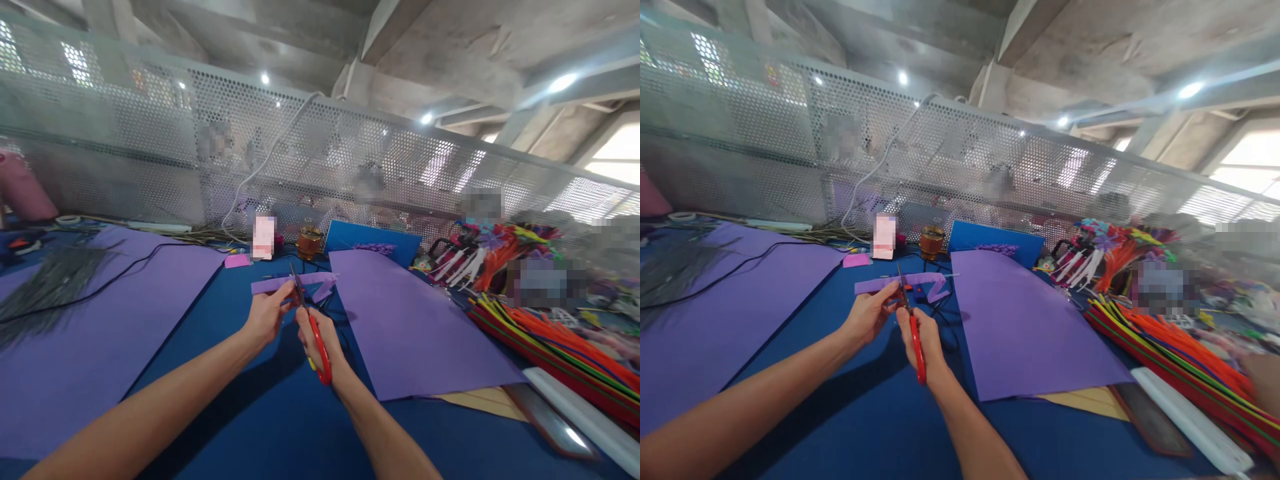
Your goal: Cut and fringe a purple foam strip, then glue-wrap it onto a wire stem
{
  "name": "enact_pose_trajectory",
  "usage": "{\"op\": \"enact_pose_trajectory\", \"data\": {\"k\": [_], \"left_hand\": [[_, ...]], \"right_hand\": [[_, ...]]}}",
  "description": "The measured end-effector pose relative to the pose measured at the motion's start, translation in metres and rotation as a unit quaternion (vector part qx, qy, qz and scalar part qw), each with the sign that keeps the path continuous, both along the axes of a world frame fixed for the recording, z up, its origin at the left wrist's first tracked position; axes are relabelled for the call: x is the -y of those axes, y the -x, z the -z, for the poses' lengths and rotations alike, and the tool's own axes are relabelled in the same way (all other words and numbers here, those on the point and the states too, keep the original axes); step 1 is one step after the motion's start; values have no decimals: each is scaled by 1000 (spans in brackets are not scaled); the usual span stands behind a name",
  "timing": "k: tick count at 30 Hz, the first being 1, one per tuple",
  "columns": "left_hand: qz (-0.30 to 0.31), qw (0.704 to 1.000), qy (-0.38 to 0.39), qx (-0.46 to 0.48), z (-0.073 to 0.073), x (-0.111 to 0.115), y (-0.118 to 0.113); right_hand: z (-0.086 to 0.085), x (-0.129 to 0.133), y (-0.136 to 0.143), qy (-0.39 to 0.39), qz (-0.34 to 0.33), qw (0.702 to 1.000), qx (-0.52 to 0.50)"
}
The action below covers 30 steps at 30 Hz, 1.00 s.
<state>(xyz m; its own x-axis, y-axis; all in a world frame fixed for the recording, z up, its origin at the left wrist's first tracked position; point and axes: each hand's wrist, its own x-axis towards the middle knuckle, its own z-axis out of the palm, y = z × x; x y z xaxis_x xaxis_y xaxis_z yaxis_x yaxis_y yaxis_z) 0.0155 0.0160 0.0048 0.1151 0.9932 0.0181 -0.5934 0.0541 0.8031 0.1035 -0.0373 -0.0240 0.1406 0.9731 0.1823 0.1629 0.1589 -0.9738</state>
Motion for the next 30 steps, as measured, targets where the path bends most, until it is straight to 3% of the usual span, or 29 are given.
{"op": "enact_pose_trajectory", "data": {"k": [11, 18, 24, 30], "left_hand": [[3, 1000, -1, 8, 0, -1, 1], [2, 1000, -5, -1, 1, -3, 2], [-24, 1000, 16, -1, 1, -7, 1], [-43, 999, 11, 6, -2, -6, 1]], "right_hand": [[-5, 2, 1, 6, -4, 1000, -18], [2, -2, -5, 4, -17, 1000, 19], [2, -4, -6, -60, -31, 997, 27], [1, -3, -8, -69, -35, 995, 62]]}}
